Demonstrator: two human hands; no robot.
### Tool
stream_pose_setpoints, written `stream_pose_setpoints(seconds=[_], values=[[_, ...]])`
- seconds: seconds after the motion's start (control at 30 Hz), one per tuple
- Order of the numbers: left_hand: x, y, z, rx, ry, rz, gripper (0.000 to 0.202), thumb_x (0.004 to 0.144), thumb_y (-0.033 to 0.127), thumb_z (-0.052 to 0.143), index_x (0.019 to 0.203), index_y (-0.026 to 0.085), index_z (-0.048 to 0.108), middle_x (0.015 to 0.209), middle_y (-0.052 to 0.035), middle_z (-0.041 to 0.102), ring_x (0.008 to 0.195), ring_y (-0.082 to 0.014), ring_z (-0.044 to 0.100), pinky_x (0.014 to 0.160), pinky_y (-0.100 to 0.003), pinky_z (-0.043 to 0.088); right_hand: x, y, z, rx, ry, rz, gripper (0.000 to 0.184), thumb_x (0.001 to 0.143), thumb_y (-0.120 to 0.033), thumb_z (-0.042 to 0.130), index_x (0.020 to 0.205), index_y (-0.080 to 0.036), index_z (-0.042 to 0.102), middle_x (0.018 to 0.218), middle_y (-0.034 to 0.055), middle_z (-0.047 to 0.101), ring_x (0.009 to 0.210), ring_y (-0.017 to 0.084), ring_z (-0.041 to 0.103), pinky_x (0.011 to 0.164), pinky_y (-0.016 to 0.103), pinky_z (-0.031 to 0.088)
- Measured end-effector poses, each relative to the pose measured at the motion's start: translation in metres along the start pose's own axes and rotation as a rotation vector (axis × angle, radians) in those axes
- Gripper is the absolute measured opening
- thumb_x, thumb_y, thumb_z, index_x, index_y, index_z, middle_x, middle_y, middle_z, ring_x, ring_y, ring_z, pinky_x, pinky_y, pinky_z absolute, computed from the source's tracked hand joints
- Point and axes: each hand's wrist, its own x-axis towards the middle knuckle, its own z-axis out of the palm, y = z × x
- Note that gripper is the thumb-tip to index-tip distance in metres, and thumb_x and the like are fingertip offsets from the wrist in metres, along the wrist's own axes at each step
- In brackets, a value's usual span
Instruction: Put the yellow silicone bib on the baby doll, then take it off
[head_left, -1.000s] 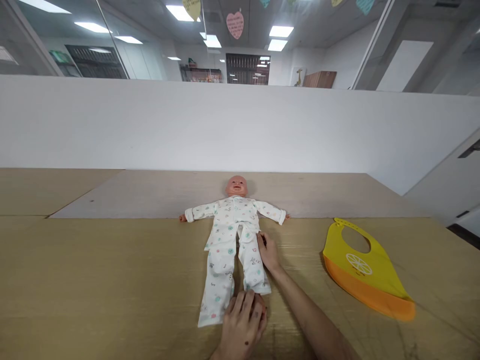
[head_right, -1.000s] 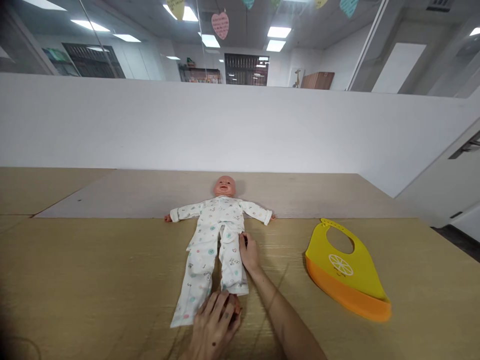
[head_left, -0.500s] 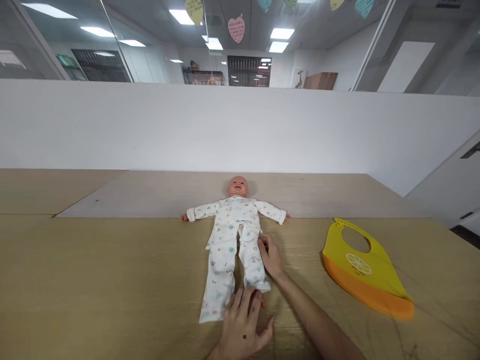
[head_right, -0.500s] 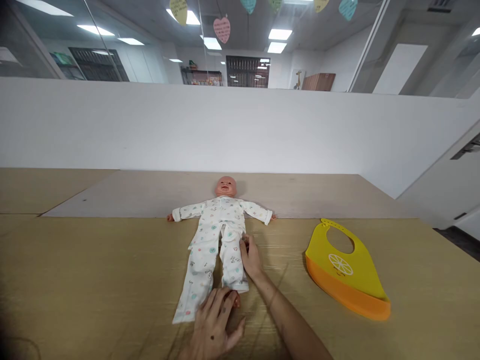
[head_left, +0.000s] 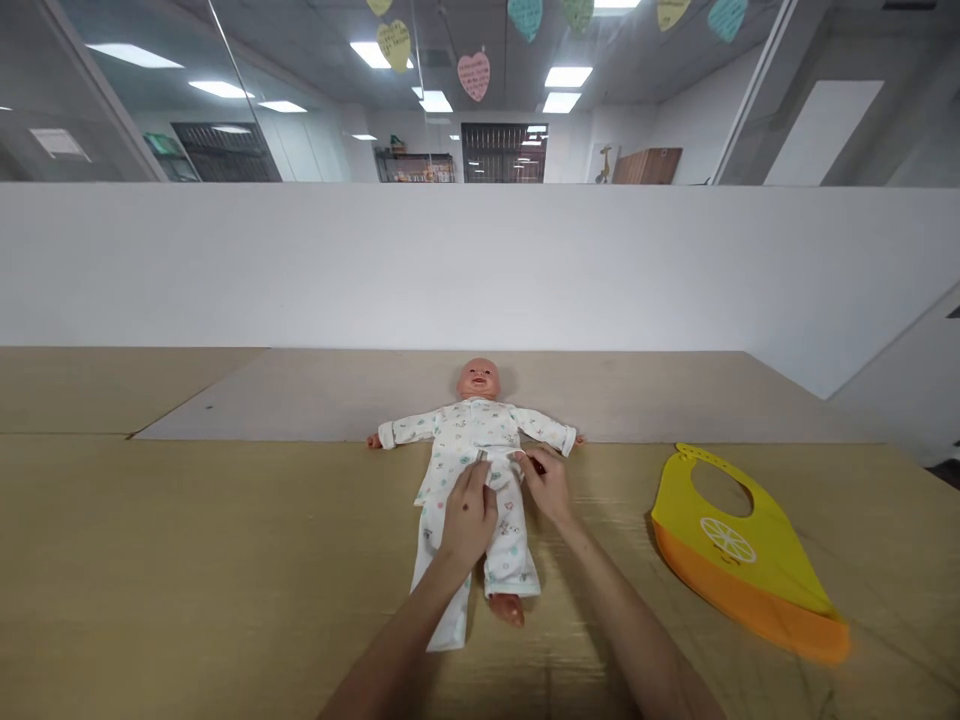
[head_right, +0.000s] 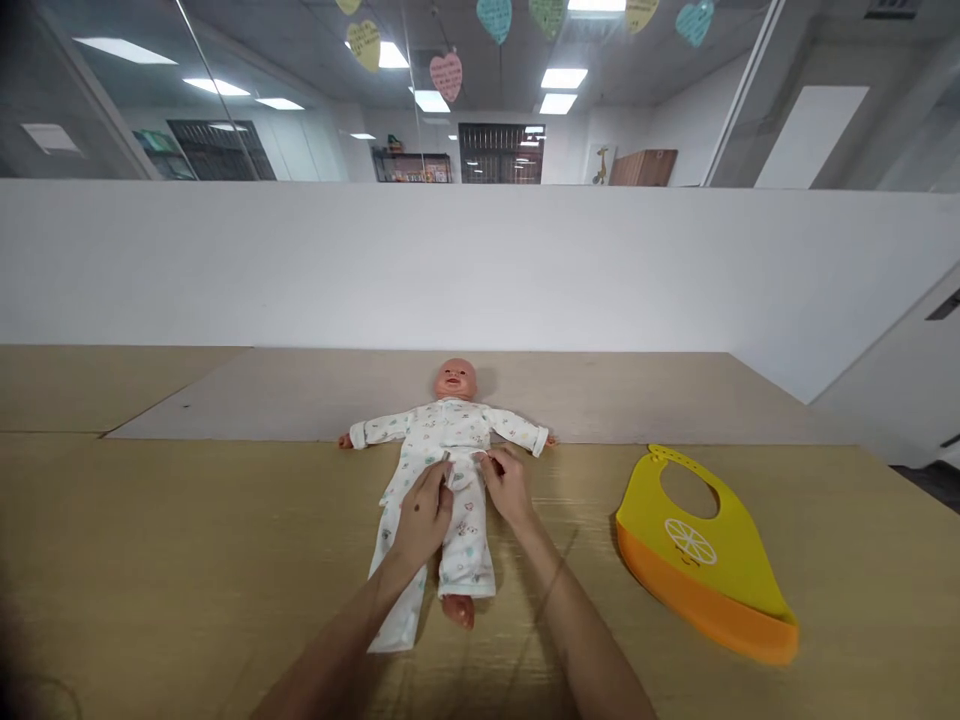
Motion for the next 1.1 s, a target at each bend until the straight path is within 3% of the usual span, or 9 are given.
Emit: stream_pose_setpoints(seconds=[0.17, 0.27, 0.43, 0.67, 0.83, 0.97, 1.1], values=[[0.014, -0.015, 0.005, -0.148, -0.013, -0.095, 0.036, 0.081, 0.007, 0.037, 0.106, 0.020, 0.059, 0.106, -0.0075, 0.068, 0.100, -0.0206, 0.065, 0.090, -0.039, 0.053, 0.000, -0.006, -0.005, 0.051, 0.015, -0.030, 0.035, 0.091, -0.042, 0.050, 0.073, -0.016, 0.065, 0.069, 0.0021, 0.051, 0.067, 0.013, 0.049, 0.063, 0.025, 0.039], [0.019, -0.014, 0.005, -0.215, -0.057, -0.040, 0.028, 0.084, 0.011, 0.039, 0.100, 0.020, 0.060, 0.106, -0.0074, 0.067, 0.100, -0.0196, 0.063, 0.091, -0.037, 0.051, 0.001, -0.009, -0.003, 0.065, 0.022, -0.041, 0.033, 0.092, -0.040, 0.050, 0.076, -0.015, 0.066, 0.072, 0.0031, 0.054, 0.068, 0.013, 0.050, 0.064, 0.025, 0.039], [0.027, -0.011, 0.010, -0.215, -0.147, 0.040, 0.018, 0.089, 0.021, 0.043, 0.086, 0.019, 0.060, 0.086, -0.0052, 0.064, 0.083, -0.0189, 0.063, 0.077, -0.033, 0.053, 0.001, -0.013, -0.001, 0.085, -0.030, -0.041, 0.035, 0.092, -0.043, 0.048, 0.079, -0.016, 0.066, 0.073, 0.0033, 0.054, 0.070, 0.013, 0.051, 0.063, 0.024, 0.039], [0.039, -0.033, 0.028, -0.016, -0.154, 0.226, 0.023, 0.089, 0.019, 0.041, 0.086, 0.019, 0.064, 0.087, -0.0087, 0.069, 0.088, -0.0230, 0.064, 0.084, -0.040, 0.052, -0.001, -0.017, -0.002, 0.136, -0.132, -0.054, 0.037, 0.092, -0.043, 0.049, 0.073, -0.015, 0.064, 0.069, 0.0015, 0.049, 0.064, 0.011, 0.046, 0.059, 0.024, 0.035], [0.044, -0.024, 0.032, 0.191, -0.228, 0.175, 0.025, 0.086, 0.021, 0.048, 0.102, 0.012, 0.065, 0.098, -0.0148, 0.070, 0.097, -0.0290, 0.063, 0.092, -0.047, 0.047, -0.001, -0.016, -0.002, 0.157, -0.124, -0.060, 0.035, 0.092, -0.041, 0.051, 0.071, -0.015, 0.062, 0.069, 0.0011, 0.048, 0.063, 0.010, 0.045, 0.058, 0.023, 0.034], [0.049, -0.016, 0.035, 0.308, -0.362, 0.115, 0.021, 0.083, 0.017, 0.050, 0.092, 0.012, 0.069, 0.095, -0.0156, 0.072, 0.095, -0.0302, 0.064, 0.093, -0.047, 0.044, -0.003, -0.017, -0.002, 0.143, -0.141, -0.106, 0.033, 0.091, -0.037, 0.052, 0.068, -0.015, 0.060, 0.066, 0.0008, 0.047, 0.061, 0.010, 0.044, 0.056, 0.022, 0.032], [0.058, -0.018, 0.043, 0.219, -0.305, 0.031, 0.022, 0.082, 0.011, 0.050, 0.094, 0.014, 0.068, 0.099, -0.0138, 0.072, 0.099, -0.0278, 0.063, 0.098, -0.045, 0.041, -0.004, -0.020, -0.003, 0.114, -0.156, -0.131, 0.031, 0.091, -0.035, 0.053, 0.069, -0.015, 0.061, 0.067, 0.0009, 0.047, 0.061, 0.009, 0.044, 0.055, 0.022, 0.031]])
